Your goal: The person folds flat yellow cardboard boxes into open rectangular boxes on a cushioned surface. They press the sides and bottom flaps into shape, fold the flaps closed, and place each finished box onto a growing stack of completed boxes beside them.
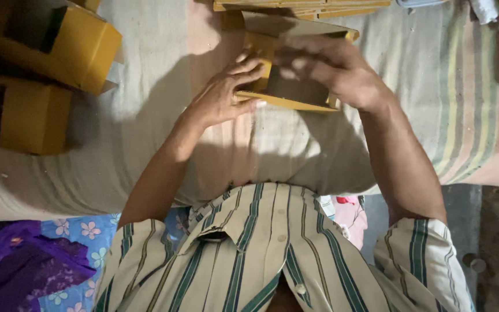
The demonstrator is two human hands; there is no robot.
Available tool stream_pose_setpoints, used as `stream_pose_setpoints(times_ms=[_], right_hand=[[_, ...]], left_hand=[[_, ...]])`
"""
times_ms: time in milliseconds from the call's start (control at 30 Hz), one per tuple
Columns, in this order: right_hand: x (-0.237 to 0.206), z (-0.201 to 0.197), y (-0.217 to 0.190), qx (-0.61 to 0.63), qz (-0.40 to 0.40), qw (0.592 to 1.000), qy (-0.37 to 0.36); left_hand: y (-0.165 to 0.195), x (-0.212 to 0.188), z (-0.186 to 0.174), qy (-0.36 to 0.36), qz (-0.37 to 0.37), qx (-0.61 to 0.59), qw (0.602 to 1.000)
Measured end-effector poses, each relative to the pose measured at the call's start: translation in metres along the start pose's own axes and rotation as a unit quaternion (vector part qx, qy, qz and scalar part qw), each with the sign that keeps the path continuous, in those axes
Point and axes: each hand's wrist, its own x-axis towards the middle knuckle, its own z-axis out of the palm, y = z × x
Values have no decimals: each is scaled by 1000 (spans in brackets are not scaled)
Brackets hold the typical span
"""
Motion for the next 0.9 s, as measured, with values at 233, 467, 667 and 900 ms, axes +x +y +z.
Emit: stream_pose_setpoints(times_ms=[233, 467, 667, 900], right_hand=[[-45, 13, 31, 53, -203, 892, 401], [-96, 39, 48, -237, -129, 947, 174], [-117, 20, 46, -158, -38, 962, 218], [-112, 22, 60, -145, -21, 961, 236]], left_hand=[[-9, -15, 22, 186, 135, -74, 970], [20, -9, 34, 150, 74, -291, 942], [67, -30, 64, 252, 49, -104, 961], [40, -20, 71, 204, 12, -32, 978]])
